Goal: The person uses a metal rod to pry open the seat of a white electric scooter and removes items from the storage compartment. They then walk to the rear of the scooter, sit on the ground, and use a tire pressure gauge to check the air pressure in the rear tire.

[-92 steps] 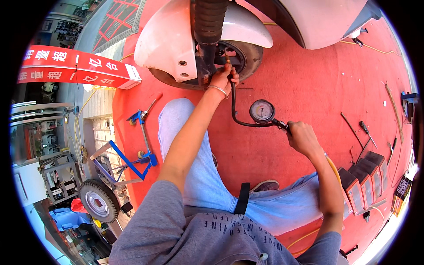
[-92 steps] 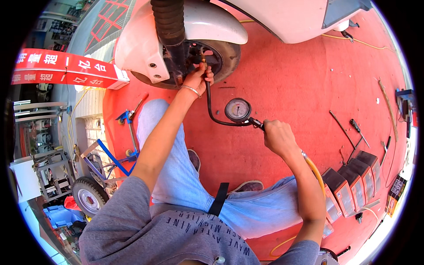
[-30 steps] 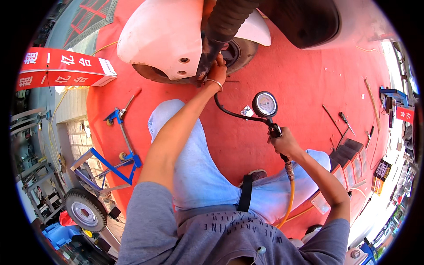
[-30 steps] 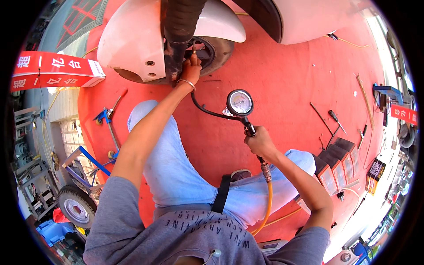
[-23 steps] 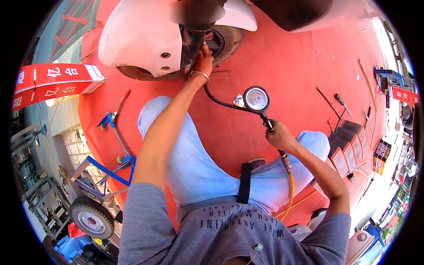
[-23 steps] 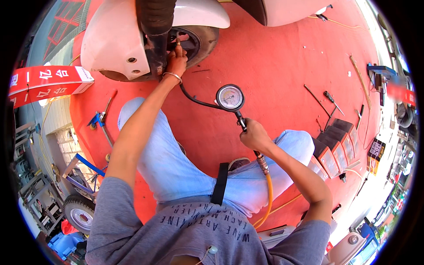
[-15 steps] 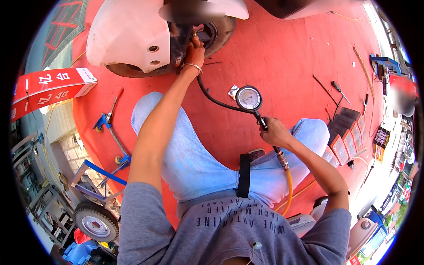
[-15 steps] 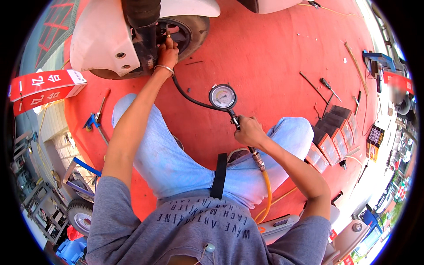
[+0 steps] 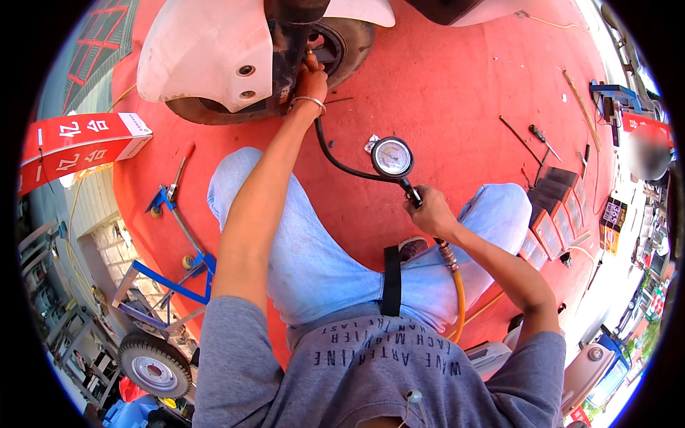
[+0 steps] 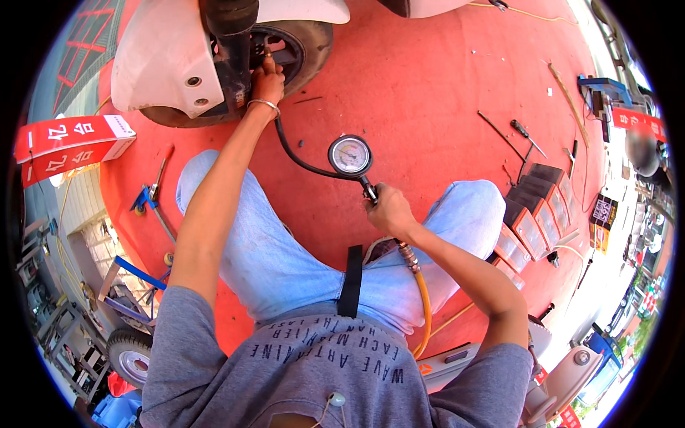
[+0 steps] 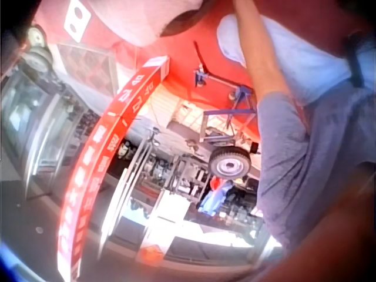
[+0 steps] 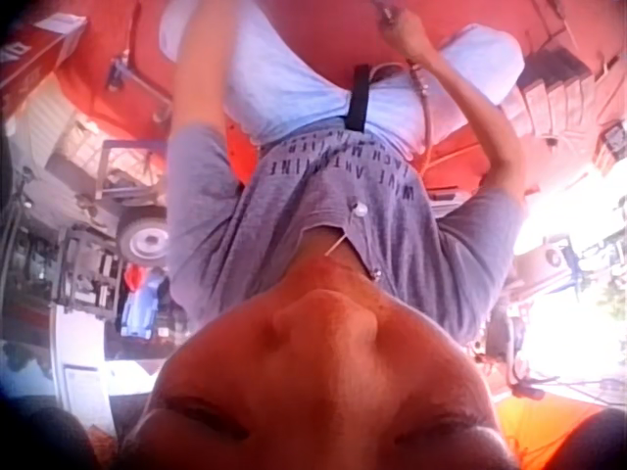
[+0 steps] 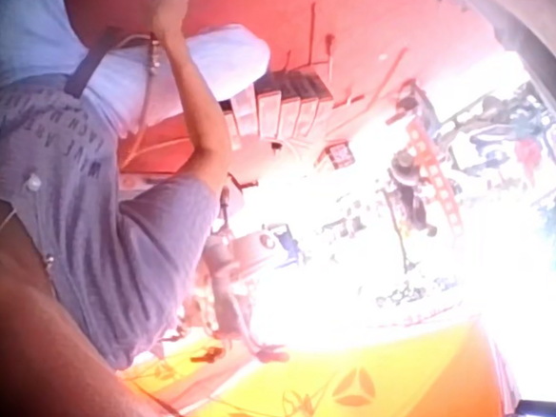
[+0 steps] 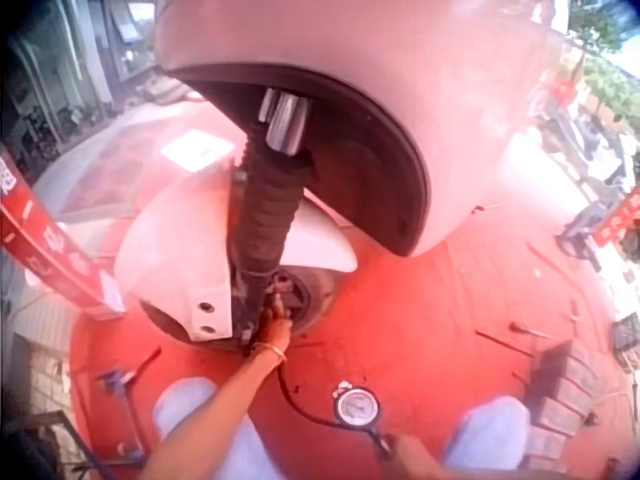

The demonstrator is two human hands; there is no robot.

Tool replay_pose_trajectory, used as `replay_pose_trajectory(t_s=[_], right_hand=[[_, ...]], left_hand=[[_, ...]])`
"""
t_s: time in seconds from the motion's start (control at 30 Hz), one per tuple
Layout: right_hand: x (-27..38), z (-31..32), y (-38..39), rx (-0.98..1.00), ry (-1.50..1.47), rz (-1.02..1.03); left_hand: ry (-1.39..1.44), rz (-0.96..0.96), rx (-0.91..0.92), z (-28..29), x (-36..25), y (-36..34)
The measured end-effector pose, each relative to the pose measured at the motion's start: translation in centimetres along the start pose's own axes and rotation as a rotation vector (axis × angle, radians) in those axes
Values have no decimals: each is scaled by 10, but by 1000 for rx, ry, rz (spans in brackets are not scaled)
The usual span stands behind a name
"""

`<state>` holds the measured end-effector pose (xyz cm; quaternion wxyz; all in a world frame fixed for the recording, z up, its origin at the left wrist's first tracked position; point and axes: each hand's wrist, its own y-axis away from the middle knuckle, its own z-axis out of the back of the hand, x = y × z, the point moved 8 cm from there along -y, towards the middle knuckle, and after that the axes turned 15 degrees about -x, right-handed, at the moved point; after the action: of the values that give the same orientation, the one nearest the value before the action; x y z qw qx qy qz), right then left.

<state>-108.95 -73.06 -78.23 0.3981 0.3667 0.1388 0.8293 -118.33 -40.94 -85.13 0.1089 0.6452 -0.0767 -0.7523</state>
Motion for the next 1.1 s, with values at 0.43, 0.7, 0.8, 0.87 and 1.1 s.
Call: replay_pose_trajectory(t_s=[0.43,0.7,0.8,0.87,1.1], right_hand=[[6,3,2,-28,-46,13],[3,0,0,-38,-30,22],[2,-2,-1,-49,-35,37],[2,-2,-2,-63,-30,51],[-1,-4,-1,-65,-28,58]], left_hand=[[17,76,30,2,2,-2],[86,155,76,-1,-6,8],[73,141,58,0,-2,4],[54,144,41,1,-2,3],[79,177,62,-3,-3,7]])
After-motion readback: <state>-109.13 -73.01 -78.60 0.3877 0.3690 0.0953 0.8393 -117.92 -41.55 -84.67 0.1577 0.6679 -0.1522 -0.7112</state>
